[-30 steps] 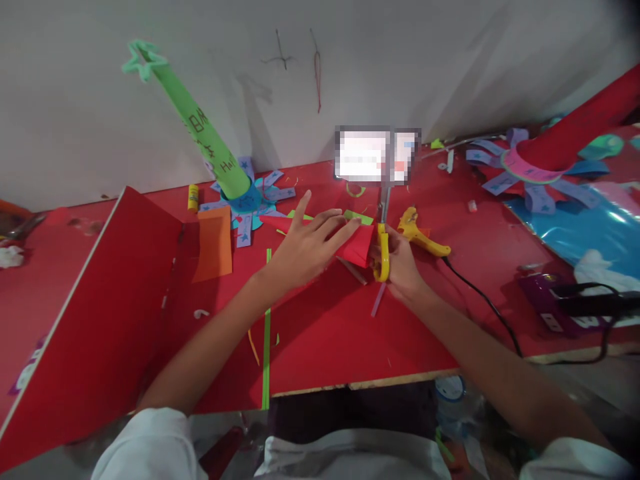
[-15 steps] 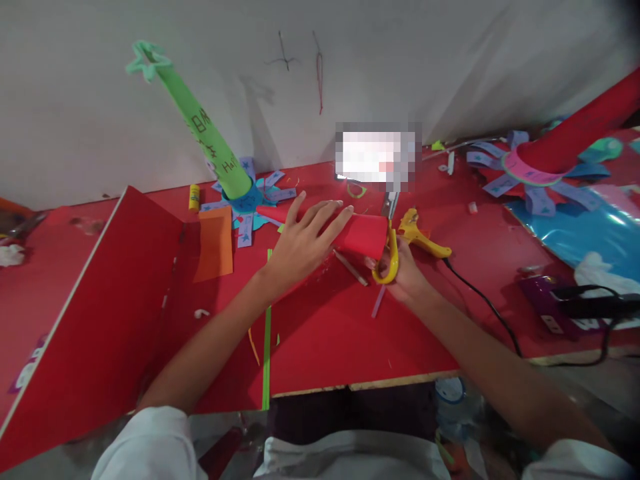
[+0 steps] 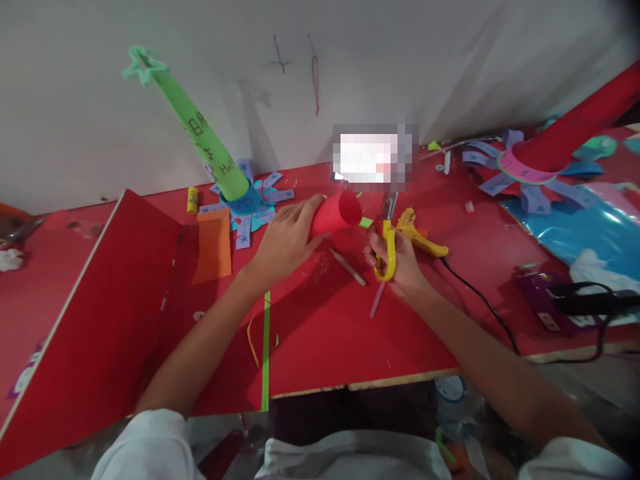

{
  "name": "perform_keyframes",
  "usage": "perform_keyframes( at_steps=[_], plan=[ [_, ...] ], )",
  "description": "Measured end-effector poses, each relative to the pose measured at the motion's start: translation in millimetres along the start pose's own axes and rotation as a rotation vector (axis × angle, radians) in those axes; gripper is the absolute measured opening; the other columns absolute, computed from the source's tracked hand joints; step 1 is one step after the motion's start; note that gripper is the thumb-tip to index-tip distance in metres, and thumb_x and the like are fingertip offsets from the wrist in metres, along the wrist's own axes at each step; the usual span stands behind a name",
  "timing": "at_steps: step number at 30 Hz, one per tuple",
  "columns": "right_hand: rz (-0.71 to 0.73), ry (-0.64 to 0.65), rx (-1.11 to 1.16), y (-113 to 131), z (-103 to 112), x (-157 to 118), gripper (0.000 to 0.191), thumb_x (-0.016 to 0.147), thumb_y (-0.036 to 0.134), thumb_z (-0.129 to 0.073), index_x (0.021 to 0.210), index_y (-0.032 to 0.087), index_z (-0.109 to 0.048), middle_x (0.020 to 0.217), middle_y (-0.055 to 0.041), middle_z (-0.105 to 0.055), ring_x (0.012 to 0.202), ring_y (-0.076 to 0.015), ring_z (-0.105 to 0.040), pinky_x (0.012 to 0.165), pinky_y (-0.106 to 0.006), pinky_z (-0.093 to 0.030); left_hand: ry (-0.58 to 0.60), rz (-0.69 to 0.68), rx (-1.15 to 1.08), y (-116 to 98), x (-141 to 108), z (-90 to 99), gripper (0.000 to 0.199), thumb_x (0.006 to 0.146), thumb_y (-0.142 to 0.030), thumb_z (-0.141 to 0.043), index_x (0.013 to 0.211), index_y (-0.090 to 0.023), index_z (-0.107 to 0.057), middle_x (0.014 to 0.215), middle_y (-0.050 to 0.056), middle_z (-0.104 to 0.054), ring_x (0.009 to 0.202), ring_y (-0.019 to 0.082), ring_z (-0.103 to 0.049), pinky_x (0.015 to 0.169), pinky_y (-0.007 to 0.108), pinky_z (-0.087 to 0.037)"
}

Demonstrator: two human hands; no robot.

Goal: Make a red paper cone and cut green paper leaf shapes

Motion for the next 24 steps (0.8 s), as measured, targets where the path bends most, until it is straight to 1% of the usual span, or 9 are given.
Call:
perform_keyframes(
  at_steps=[3, 5, 8, 10, 13, 16, 19, 22, 24],
  plan=[
    [0.057, 0.016, -0.002, 2.0, 4.2, 4.0, 0.056, 0.078, 0.054, -0.090, 0.077, 0.026, -0.041, 0.064, 0.0092, -0.038, 0.046, -0.0063, -0.032, 0.042, -0.024, -0.032, -0.034, 0.047, -0.065, 12.5, 1.6, 6.6, 0.060, 0.100, -0.054, -0.065, 0.149, -0.021, -0.050, 0.145, 0.018, -0.067, 0.128, 0.037, -0.069, 0.108, 0.051, -0.054],
    [0.059, 0.017, -0.034, 0.2, 8.9, 6.0, 0.060, 0.077, 0.057, -0.089, 0.077, 0.026, -0.038, 0.061, 0.0106, -0.035, 0.044, -0.0056, -0.027, 0.041, -0.024, -0.028, -0.041, 0.077, -0.085, 19.0, 2.1, 9.4, 0.065, 0.099, -0.061, -0.064, 0.148, -0.020, -0.050, 0.143, 0.018, -0.067, 0.126, 0.037, -0.070, 0.105, 0.050, -0.056],
    [0.023, 0.020, -0.140, -3.7, 15.1, 7.0, 0.063, 0.072, 0.065, -0.090, 0.080, 0.027, -0.041, 0.062, 0.0107, -0.038, 0.043, -0.0062, -0.030, 0.040, -0.025, -0.027, -0.060, 0.111, -0.090, 24.6, 2.4, 15.5, 0.070, 0.099, -0.067, -0.060, 0.150, -0.021, -0.048, 0.145, 0.018, -0.066, 0.128, 0.037, -0.069, 0.105, 0.049, -0.056],
    [0.010, 0.046, -0.198, -5.1, 15.2, 6.5, 0.062, 0.071, 0.067, -0.090, 0.083, 0.028, -0.043, 0.065, 0.0095, -0.041, 0.045, -0.0074, -0.033, 0.041, -0.026, -0.030, -0.076, 0.117, -0.089, 25.3, 2.8, 21.0, 0.072, 0.100, -0.069, -0.057, 0.152, -0.021, -0.046, 0.149, 0.018, -0.064, 0.133, 0.037, -0.066, 0.108, 0.050, -0.055],
    [0.049, 0.068, -0.228, -3.8, 13.0, 6.1, 0.055, 0.079, 0.070, -0.081, 0.087, 0.028, -0.046, 0.077, 0.0052, -0.049, 0.052, -0.0094, -0.038, 0.048, -0.029, -0.041, -0.062, 0.117, -0.081, 25.1, 3.7, 27.1, 0.076, 0.099, -0.070, -0.057, 0.156, -0.021, -0.044, 0.154, 0.018, -0.060, 0.138, 0.038, -0.062, 0.113, 0.051, -0.052],
    [0.103, 0.047, -0.247, -2.3, 14.0, 7.1, 0.053, 0.085, 0.075, -0.074, 0.090, 0.028, -0.049, 0.087, 0.0017, -0.053, 0.060, -0.0123, -0.043, 0.057, -0.032, -0.049, -0.037, 0.121, -0.069, 26.3, 3.9, 29.8, 0.076, 0.098, -0.069, -0.059, 0.156, -0.021, -0.045, 0.150, 0.018, -0.063, 0.138, 0.039, -0.061, 0.114, 0.054, -0.050],
    [0.101, 0.062, -0.276, -4.9, 14.1, 8.0, 0.054, 0.084, 0.077, -0.073, 0.090, 0.028, -0.050, 0.084, 0.0021, -0.050, 0.062, -0.0140, -0.044, 0.060, -0.033, -0.048, -0.019, 0.118, -0.093, 26.4, 3.8, 28.7, 0.073, 0.097, -0.066, -0.063, 0.152, -0.021, -0.049, 0.144, 0.017, -0.066, 0.134, 0.039, -0.063, 0.112, 0.054, -0.051],
    [0.085, 0.103, -0.318, -6.9, 11.6, 6.5, 0.059, 0.082, 0.082, -0.071, 0.094, 0.028, -0.051, 0.079, 0.0033, -0.047, 0.062, -0.0140, -0.043, 0.057, -0.032, -0.045, -0.021, 0.087, -0.159, 21.6, 4.7, 28.4, 0.073, 0.095, -0.064, -0.068, 0.152, -0.023, -0.047, 0.149, 0.016, -0.063, 0.137, 0.038, -0.061, 0.114, 0.053, -0.050],
    [0.093, 0.107, -0.356, -5.8, 10.3, 4.3, 0.060, 0.082, 0.083, -0.069, 0.093, 0.028, -0.052, 0.077, 0.0036, -0.047, 0.061, -0.0137, -0.043, 0.055, -0.031, -0.042, -0.035, 0.062, -0.200, 17.0, 5.7, 30.5, 0.073, 0.095, -0.064, -0.069, 0.151, -0.023, -0.047, 0.150, 0.016, -0.062, 0.139, 0.037, -0.060, 0.114, 0.052, -0.049]
  ],
)
Point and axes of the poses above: each hand's wrist, its own x-axis towards the middle knuckle, its own z-axis out of the back of the hand, y = z × x, the point moved 9 cm from there along x, towards the middle knuckle
